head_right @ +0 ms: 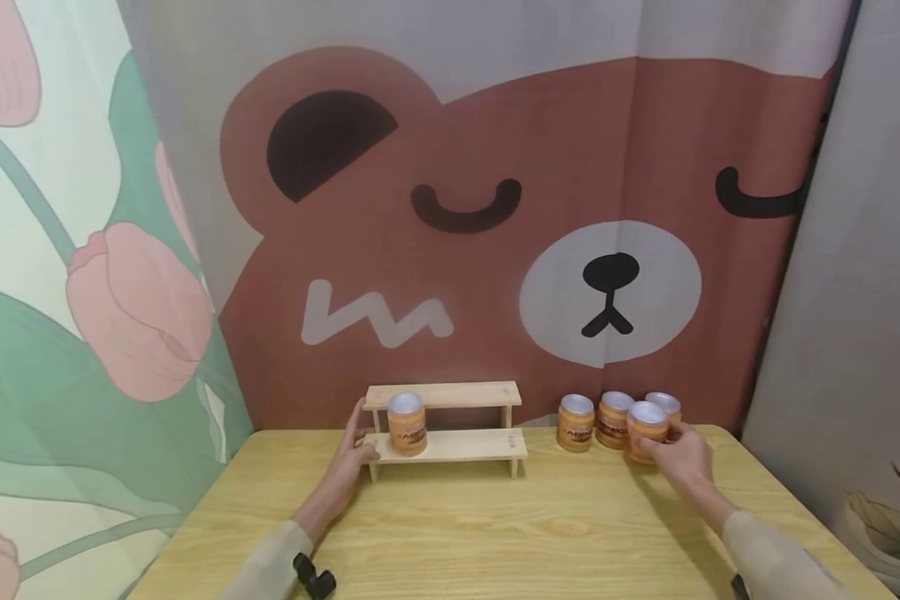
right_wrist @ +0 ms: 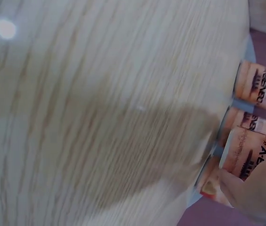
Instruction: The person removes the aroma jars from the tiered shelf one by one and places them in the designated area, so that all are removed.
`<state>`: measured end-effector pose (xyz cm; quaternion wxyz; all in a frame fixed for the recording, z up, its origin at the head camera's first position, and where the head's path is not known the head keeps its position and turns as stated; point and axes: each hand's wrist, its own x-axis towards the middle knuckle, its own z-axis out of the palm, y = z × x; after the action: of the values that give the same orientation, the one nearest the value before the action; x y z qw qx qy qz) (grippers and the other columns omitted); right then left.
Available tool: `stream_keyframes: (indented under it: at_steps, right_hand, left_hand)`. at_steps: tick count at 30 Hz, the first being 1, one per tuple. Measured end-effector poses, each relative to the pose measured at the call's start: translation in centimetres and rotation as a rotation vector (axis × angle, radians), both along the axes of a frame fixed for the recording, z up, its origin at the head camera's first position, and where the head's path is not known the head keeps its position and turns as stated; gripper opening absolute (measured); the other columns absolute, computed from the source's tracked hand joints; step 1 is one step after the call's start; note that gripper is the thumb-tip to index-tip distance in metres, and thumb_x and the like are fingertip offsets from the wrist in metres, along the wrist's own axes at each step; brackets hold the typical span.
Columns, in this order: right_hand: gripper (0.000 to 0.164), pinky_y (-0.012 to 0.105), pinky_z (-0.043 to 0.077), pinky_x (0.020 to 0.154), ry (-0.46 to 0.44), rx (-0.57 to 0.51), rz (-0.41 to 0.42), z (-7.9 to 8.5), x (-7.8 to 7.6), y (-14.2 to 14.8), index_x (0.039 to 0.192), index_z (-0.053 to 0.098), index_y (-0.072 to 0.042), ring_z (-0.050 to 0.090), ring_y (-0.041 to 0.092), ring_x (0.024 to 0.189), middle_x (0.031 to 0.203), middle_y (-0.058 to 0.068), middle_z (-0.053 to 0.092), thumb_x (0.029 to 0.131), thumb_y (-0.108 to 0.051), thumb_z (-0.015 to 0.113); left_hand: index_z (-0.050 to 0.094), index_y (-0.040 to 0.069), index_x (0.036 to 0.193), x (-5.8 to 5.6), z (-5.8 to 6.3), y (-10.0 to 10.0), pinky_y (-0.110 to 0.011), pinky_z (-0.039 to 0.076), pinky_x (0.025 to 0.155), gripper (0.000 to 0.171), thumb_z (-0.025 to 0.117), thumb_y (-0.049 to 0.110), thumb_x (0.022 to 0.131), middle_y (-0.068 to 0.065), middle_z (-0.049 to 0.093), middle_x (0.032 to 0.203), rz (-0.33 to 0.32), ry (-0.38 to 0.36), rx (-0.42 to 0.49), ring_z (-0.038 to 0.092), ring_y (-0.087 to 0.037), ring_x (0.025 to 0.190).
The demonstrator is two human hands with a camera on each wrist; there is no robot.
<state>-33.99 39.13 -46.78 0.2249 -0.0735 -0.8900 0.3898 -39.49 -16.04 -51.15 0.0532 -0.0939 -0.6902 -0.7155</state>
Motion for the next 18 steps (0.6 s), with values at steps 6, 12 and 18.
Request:
stream_keyframes:
  at_steps: [6, 12, 18]
  right_hand:
    - [0.083, 0.052, 0.046, 0.087, -0.035, 0.013, -0.020, -0.5, -0.3, 0.9, 0.137, 0.044, 0.023, 0.055, 0.051, 0.115, 0.129, 0.040, 0.055, 0.089, -0.037, 0.076]
    - [0.071, 0.042, 0.048, 0.073, 0.001, 0.065, -0.028, -1.1, -0.4, 1.2, 0.127, 0.058, 0.016, 0.061, 0.043, 0.100, 0.115, 0.032, 0.066, 0.086, -0.038, 0.080]
    - [0.065, 0.039, 0.047, 0.066, -0.006, 0.065, -0.031, -1.4, -0.5, 1.2, 0.120, 0.062, 0.015, 0.062, 0.038, 0.091, 0.104, 0.028, 0.068, 0.087, -0.038, 0.078]
  left_hand:
    - [0.011, 0.040, 0.164, 0.1, 0.0, 0.1, -0.039, 0.044, 0.075, 0.104, 0.056, -0.005, 0.081, -0.023, 0.032, 0.139, 0.002, 0.006, -0.006, 0.046, -0.027, 0.092]
    - [0.014, 0.041, 0.164, 0.1, -0.1, 0.1, -0.040, 0.045, 0.076, 0.104, 0.056, -0.006, 0.081, -0.023, 0.033, 0.138, 0.004, 0.005, 0.005, 0.047, -0.027, 0.093]
    - [0.016, 0.041, 0.164, 0.0, -0.1, 0.0, -0.038, 0.045, 0.074, 0.103, 0.057, -0.004, 0.080, -0.022, 0.034, 0.138, 0.011, 0.012, -0.008, 0.047, -0.029, 0.095]
